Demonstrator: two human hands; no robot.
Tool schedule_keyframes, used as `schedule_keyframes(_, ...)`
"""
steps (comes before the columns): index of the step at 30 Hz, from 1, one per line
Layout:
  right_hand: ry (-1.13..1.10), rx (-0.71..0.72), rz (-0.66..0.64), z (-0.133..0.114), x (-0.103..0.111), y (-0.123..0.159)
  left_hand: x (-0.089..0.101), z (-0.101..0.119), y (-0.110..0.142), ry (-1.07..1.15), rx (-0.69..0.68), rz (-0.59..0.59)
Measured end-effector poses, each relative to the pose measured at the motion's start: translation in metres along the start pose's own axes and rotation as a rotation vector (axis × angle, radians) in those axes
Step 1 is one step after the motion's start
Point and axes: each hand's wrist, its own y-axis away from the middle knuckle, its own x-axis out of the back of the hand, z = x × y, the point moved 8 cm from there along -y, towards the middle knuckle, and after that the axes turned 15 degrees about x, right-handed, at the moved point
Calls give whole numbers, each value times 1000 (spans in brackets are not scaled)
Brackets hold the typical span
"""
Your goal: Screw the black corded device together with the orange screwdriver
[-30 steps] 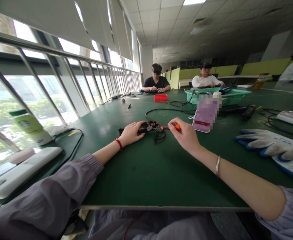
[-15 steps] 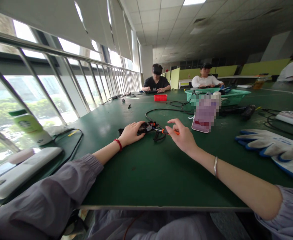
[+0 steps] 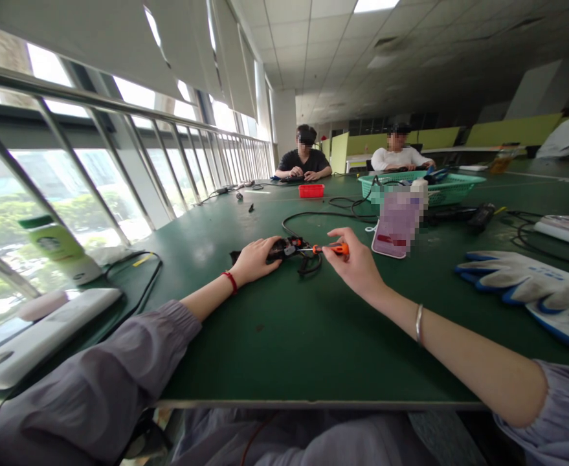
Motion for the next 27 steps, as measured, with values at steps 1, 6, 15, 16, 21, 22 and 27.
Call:
schedule_keyframes(1, -13, -24, -17, 2, -1, 1, 0, 0, 0, 0, 0, -1)
schedule_keyframes(6, 1, -24, -11, 4, 1, 1, 0, -1, 0, 1, -4, 3)
schedule_keyframes(15, -2, -34, -57, 3, -2, 1, -1, -1, -1, -2, -2, 8)
schedule_keyframes(16, 9, -32, -64, 2, -2, 1, -1, -1, -1, -2, -2, 8)
schedule_keyframes(21, -21, 21, 4, 2, 2, 0, -2, -1, -1, -9, -3, 6)
schedule_keyframes(22, -24, 23, 13, 3, 2, 0, -2, -1, -1, -10, -2, 5)
schedule_keyframes(27, 2, -62, -46, 9, -2, 2, -2, -1, -1, -9, -2, 7)
